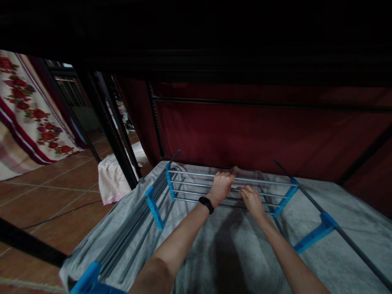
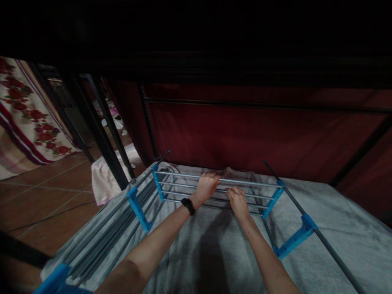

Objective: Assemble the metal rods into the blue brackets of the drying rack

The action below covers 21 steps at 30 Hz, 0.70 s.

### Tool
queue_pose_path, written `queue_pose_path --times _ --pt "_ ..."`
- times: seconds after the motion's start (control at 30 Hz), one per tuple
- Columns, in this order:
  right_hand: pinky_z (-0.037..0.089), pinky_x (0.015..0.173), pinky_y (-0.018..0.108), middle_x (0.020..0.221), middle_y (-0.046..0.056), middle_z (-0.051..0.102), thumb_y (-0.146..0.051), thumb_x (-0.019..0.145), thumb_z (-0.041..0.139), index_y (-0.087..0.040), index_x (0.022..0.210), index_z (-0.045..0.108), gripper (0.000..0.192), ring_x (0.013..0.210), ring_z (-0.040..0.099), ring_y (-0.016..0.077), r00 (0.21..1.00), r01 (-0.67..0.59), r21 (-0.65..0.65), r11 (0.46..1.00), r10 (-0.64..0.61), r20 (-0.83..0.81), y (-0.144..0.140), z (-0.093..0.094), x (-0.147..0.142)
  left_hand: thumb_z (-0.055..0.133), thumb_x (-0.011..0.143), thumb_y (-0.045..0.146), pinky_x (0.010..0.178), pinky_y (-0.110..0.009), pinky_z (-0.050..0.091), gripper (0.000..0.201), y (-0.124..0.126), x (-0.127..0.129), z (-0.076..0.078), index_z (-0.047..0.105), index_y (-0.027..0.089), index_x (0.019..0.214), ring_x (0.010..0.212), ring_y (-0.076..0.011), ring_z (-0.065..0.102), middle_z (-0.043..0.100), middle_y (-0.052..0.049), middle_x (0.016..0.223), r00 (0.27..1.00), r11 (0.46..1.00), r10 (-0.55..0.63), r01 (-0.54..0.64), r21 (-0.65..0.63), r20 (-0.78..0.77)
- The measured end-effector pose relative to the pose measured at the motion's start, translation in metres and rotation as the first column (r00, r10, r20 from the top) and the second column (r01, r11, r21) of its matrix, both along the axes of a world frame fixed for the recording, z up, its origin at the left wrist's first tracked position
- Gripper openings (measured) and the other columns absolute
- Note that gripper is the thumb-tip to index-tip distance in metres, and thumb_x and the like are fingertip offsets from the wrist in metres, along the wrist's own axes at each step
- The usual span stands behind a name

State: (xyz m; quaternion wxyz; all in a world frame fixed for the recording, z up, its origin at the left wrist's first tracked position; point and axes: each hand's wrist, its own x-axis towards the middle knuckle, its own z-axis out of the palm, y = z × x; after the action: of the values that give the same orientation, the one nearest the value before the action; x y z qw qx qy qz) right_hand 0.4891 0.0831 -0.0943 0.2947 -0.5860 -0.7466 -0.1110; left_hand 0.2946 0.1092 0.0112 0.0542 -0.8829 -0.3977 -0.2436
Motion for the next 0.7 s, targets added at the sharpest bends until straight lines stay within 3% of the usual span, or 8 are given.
queue_pose_path --times 0.3,0.43,0.57,0.7 --pt "0.046 0.09 0.038 0.093 0.007 0.065 -0.025 0.097 0.044 -0.022 0.111 0.07 0.03 0.096 0.061 0.024 0.996 -0.028 -0.001 1.0 0.028 -0.085 0.001 0.001 -0.005 0.044 0.099 0.024 0.089 -0.035 0.044 0.028 0.003 0.001 -0.004 0.065 0.025 0.117 0.101 -0.0208 0.062 0.069 -0.007 0.107 0.999 1.0 0.005 -0.004 0.029 -0.037" --pt "0.047 0.099 0.042 0.103 0.008 0.065 -0.022 0.095 0.044 -0.023 0.123 0.065 0.035 0.107 0.059 0.0243 0.986 -0.056 0.029 0.998 0.06 -0.154 -0.007 0.01 -0.015 0.044 0.099 0.024 0.09 -0.035 0.044 0.029 0.004 0.001 -0.003 0.066 0.024 0.118 0.103 -0.0214 0.062 0.07 -0.008 0.109 1.0 0.999 0.008 -0.008 0.032 -0.025" --pt "0.044 0.108 0.045 0.13 0.011 0.059 -0.021 0.095 0.044 -0.023 0.133 0.06 0.041 0.126 0.052 0.0251 0.977 -0.023 0.082 0.996 0.04 -0.209 -0.03 0.016 -0.021 0.045 0.099 0.026 0.093 -0.034 0.043 0.029 0.007 0.001 -0.001 0.065 0.024 0.12 0.107 -0.021 0.062 0.07 -0.008 0.113 1.0 1.0 0.014 -0.014 0.004 -0.023" --pt "0.051 0.098 0.039 0.12 0.009 0.067 -0.019 0.096 0.041 -0.024 0.119 0.069 0.036 0.111 0.063 0.0222 0.946 -0.041 0.004 0.999 0.04 -0.322 -0.069 0.023 -0.014 0.043 0.099 0.026 0.092 -0.035 0.043 0.03 0.01 0.001 -0.002 0.065 0.026 0.119 0.106 -0.0219 0.063 0.07 -0.008 0.113 1.0 1.0 0.008 -0.007 0.018 -0.028"
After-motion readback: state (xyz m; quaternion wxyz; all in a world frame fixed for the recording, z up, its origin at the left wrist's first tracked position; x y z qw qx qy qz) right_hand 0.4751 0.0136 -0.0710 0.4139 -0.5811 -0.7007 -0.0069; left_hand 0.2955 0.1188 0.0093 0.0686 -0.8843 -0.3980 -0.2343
